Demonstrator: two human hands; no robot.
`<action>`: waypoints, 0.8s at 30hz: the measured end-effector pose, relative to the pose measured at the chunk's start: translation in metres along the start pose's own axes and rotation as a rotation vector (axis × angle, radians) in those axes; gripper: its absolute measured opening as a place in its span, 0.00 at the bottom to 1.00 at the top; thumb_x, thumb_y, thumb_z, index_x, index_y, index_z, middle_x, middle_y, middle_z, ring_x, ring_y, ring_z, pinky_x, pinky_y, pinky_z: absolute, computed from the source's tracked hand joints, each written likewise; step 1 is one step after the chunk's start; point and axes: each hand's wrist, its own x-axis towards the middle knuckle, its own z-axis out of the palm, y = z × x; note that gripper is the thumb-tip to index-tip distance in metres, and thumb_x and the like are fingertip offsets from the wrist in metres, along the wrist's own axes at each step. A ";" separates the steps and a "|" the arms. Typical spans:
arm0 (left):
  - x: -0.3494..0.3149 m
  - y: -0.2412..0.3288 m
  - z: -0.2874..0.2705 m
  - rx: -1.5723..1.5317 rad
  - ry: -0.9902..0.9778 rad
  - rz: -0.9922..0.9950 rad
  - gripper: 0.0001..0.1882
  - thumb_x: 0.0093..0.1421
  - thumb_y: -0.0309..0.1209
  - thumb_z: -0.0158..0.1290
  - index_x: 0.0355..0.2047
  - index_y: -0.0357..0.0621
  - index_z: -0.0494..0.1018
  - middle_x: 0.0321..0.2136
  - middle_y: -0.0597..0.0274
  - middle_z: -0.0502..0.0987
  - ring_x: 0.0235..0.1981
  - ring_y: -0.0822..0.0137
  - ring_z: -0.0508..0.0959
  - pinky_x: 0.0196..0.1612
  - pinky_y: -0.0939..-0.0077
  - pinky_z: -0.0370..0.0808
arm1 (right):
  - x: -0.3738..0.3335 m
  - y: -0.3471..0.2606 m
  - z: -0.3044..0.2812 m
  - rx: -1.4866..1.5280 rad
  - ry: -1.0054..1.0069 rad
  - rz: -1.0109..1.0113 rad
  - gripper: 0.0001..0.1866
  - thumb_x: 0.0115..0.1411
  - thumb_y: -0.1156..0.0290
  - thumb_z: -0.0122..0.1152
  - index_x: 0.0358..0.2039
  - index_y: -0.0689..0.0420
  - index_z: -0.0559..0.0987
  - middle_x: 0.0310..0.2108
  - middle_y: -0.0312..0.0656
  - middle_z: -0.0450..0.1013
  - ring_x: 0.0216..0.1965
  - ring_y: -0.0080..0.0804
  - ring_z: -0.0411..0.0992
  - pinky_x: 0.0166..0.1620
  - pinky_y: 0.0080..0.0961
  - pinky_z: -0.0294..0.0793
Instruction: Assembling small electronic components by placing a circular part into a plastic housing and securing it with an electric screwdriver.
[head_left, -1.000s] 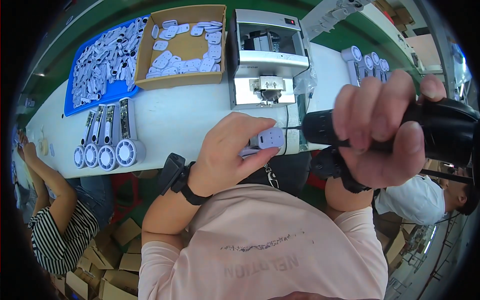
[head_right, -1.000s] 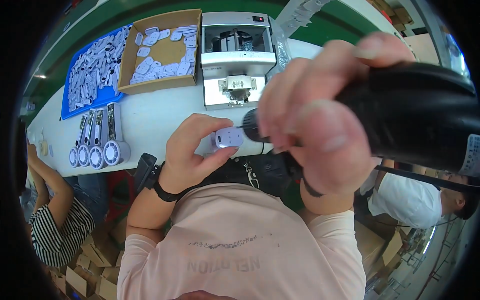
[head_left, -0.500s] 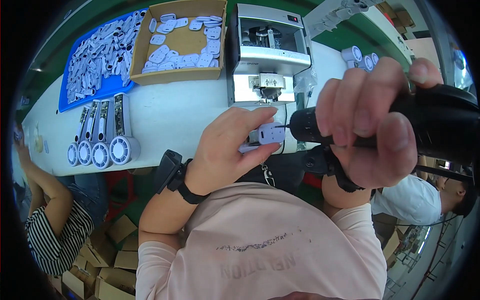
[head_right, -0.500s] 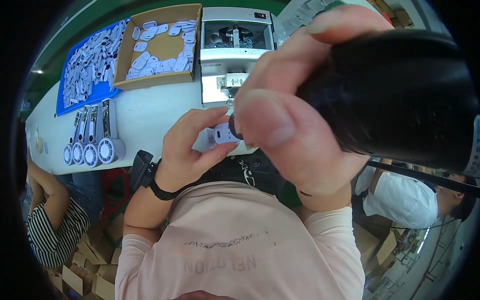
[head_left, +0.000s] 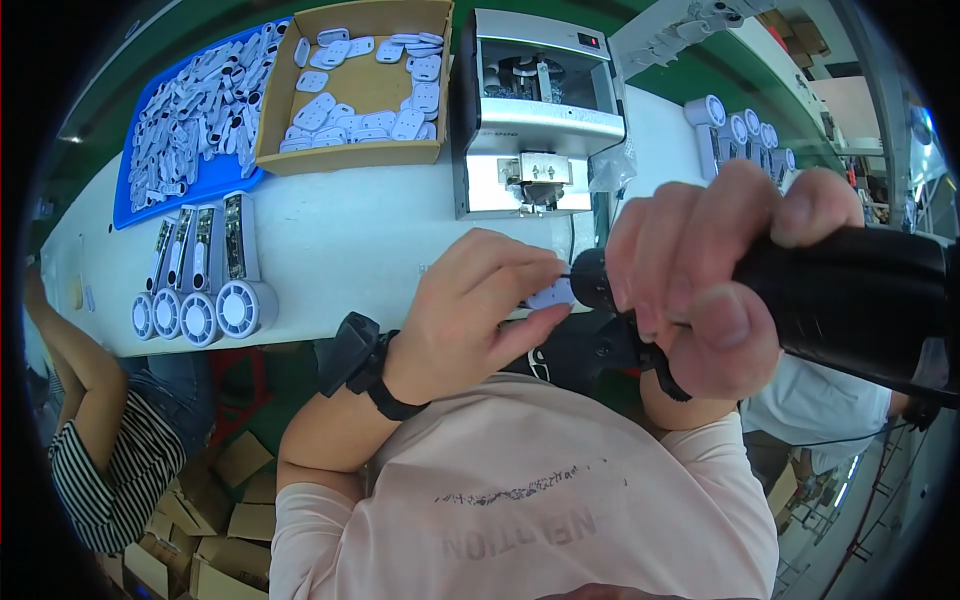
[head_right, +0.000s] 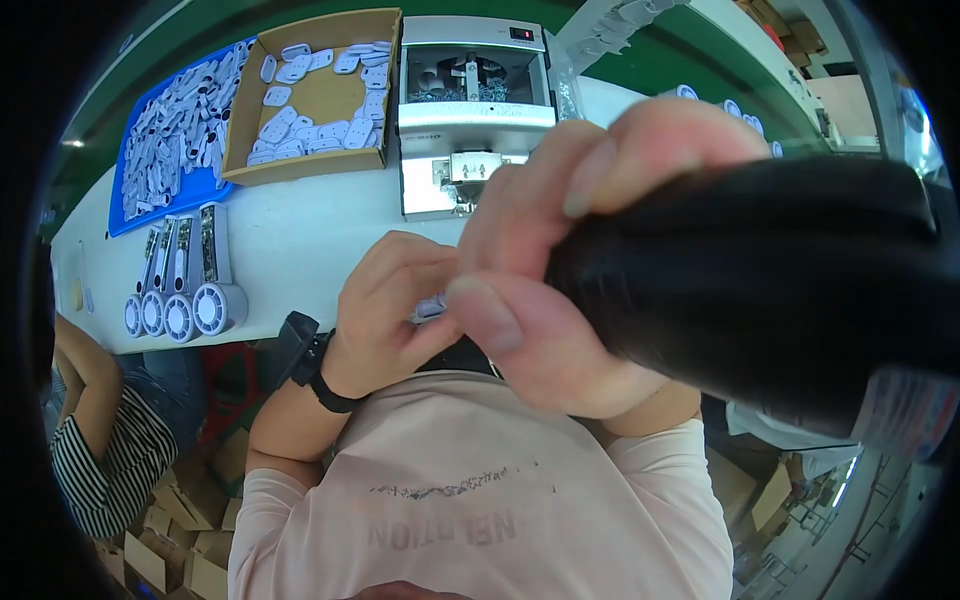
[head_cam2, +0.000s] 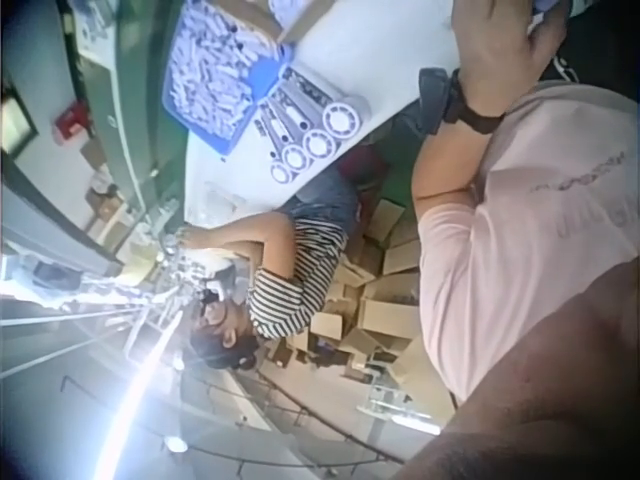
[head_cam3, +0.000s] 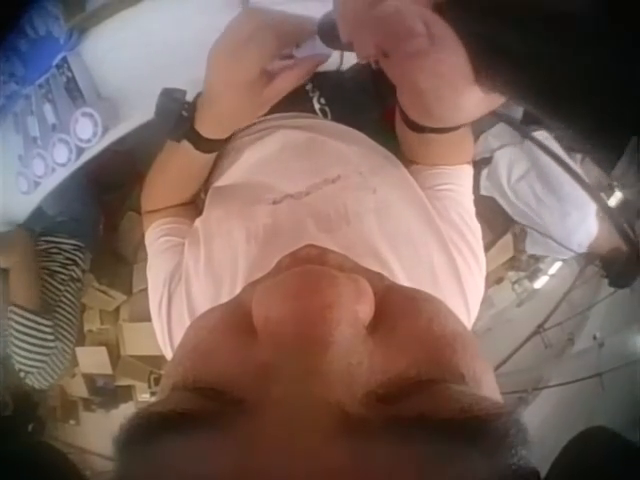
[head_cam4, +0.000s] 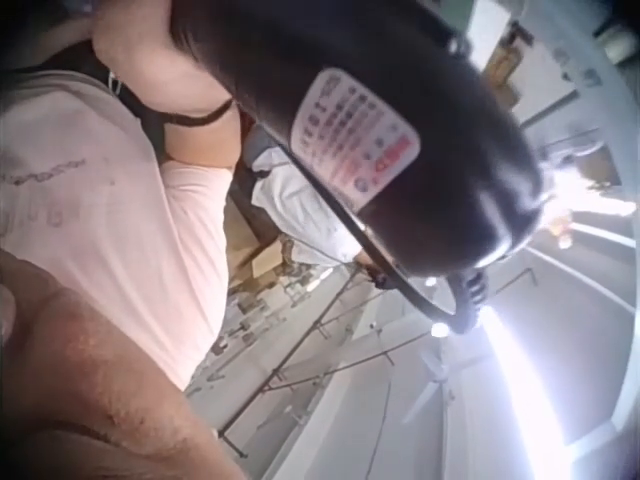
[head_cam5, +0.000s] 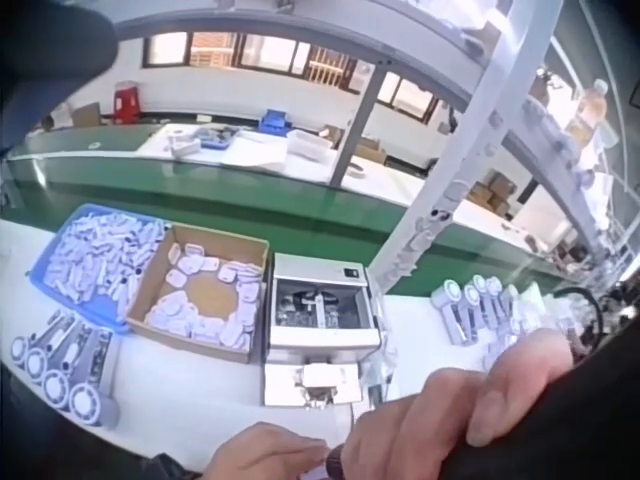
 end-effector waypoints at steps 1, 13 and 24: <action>0.000 0.000 0.002 -0.014 0.011 0.010 0.22 0.51 0.25 0.72 0.46 0.40 0.80 0.40 0.54 0.82 0.39 0.53 0.82 0.41 0.62 0.80 | -0.001 -0.003 0.002 0.023 0.020 0.024 0.25 0.68 0.71 0.66 0.59 0.48 0.63 0.29 0.35 0.68 0.23 0.27 0.69 0.30 0.28 0.73; -0.014 0.000 -0.014 -0.031 0.052 -0.053 0.22 0.51 0.25 0.73 0.46 0.44 0.77 0.44 0.53 0.84 0.40 0.50 0.83 0.41 0.61 0.80 | 0.014 0.070 -0.020 -0.003 0.180 0.005 0.22 0.61 0.85 0.63 0.54 0.55 0.70 0.32 0.39 0.74 0.24 0.29 0.74 0.32 0.30 0.76; -0.009 -0.001 -0.003 -0.041 0.072 -0.033 0.24 0.51 0.24 0.73 0.48 0.43 0.78 0.45 0.54 0.84 0.41 0.50 0.83 0.43 0.61 0.80 | -0.007 0.042 -0.017 -0.031 0.297 0.165 0.22 0.62 0.82 0.62 0.56 0.57 0.71 0.28 0.39 0.73 0.22 0.28 0.71 0.29 0.30 0.74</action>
